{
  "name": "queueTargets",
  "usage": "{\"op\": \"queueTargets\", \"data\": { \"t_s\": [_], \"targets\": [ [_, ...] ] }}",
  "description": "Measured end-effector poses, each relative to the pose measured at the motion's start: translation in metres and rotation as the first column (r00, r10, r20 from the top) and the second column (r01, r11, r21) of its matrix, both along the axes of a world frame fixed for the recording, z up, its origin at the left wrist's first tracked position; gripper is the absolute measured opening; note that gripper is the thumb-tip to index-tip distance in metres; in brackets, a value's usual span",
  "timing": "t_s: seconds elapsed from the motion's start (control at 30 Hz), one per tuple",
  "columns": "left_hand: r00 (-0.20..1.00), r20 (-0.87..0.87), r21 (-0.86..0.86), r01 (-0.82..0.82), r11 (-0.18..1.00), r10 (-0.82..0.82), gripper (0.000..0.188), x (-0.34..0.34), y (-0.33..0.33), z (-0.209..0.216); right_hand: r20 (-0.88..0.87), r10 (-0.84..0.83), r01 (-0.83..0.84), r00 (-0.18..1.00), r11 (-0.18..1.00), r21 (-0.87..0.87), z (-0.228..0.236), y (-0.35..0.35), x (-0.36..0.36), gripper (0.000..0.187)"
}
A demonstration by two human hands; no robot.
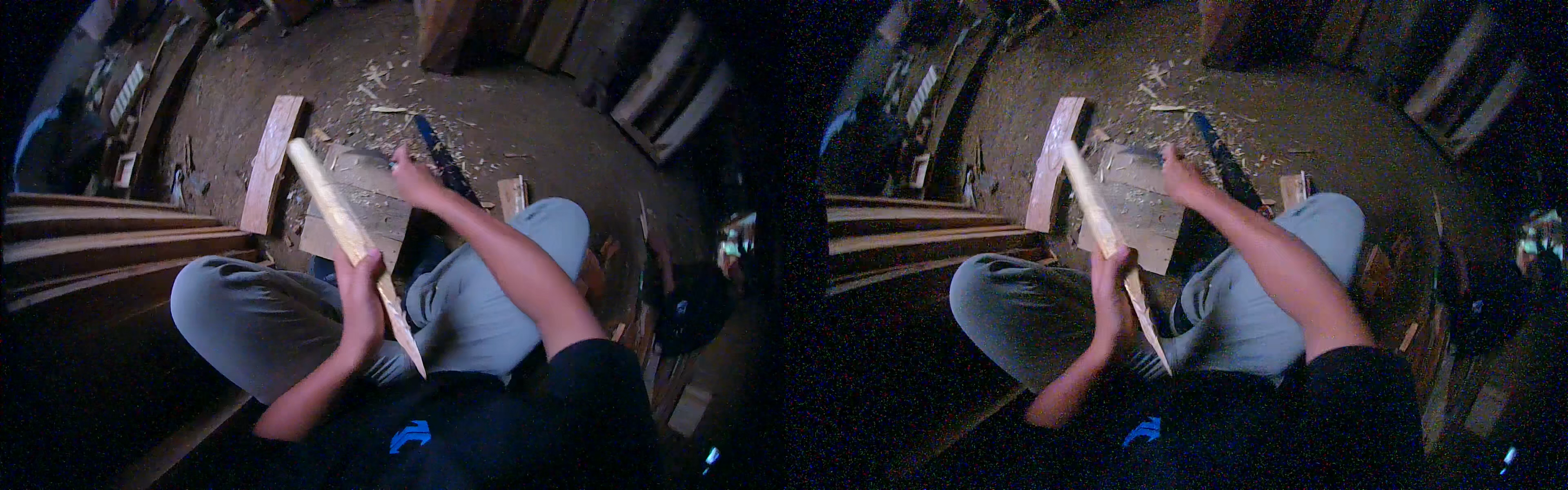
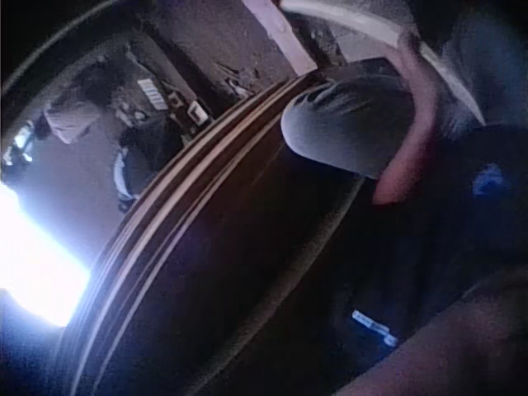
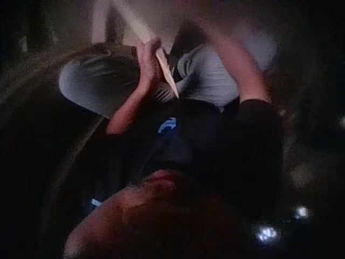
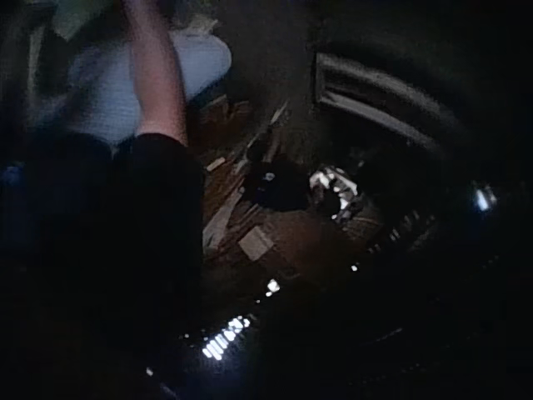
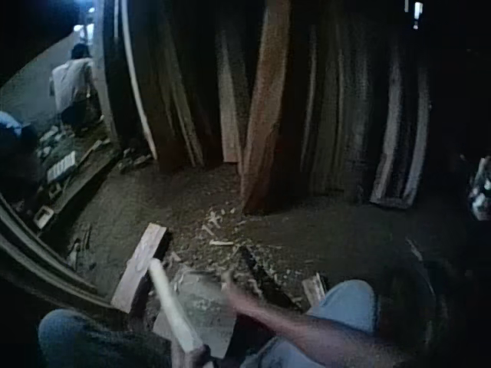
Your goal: The person sits on the floor and carves a wooden stick using a knife, removing shavings and shaping the wood. The person holds the stick with one hand and uses the knife with the other to shave off thin layers of wood.
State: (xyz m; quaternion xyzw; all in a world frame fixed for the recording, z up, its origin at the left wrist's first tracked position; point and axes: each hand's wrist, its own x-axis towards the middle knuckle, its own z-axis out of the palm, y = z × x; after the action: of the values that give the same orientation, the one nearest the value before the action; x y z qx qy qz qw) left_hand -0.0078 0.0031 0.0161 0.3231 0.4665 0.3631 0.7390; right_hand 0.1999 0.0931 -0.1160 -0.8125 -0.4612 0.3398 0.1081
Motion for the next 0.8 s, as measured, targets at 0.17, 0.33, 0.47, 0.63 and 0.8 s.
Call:
{"op": "queueTargets", "data": {
  "t_s": [0.17,0.33,0.47,0.63,0.8],
  "targets": [
    [0.983,0.123,0.195,0.111,0.974,-0.137,0.064,0.003,0.007,0.013,0.113,0.132,-0.156,0.985,0.957,0.245,-0.078,-0.026,0.005,0.037],
    [0.961,0.087,0.515,0.182,0.838,-0.262,0.078,0.006,0.008,0.035,-0.849,0.007,0.337,0.528,0.916,0.217,0.077,0.02,0.047,0.059],
    [0.891,-0.018,0.473,0.408,0.781,-0.454,0.08,-0.005,0.013,0.061,-0.918,0.372,0.346,0.136,0.85,0.396,0.223,0.012,0.048,0.073],
    [0.714,-0.624,0.661,0.699,0.274,-0.317,0.083,0.001,0.052,0.039,-0.851,0.38,0.447,0.363,0.73,0.517,0.292,0.011,0.038,0.044],
    [0.412,-0.873,0.405,0.911,0.084,-0.26,0.078,0.028,0.113,0.068,-0.858,0.448,0.654,0.253,0.574,0.493,0.305,0.025,0.061,0.029]
  ]
}}
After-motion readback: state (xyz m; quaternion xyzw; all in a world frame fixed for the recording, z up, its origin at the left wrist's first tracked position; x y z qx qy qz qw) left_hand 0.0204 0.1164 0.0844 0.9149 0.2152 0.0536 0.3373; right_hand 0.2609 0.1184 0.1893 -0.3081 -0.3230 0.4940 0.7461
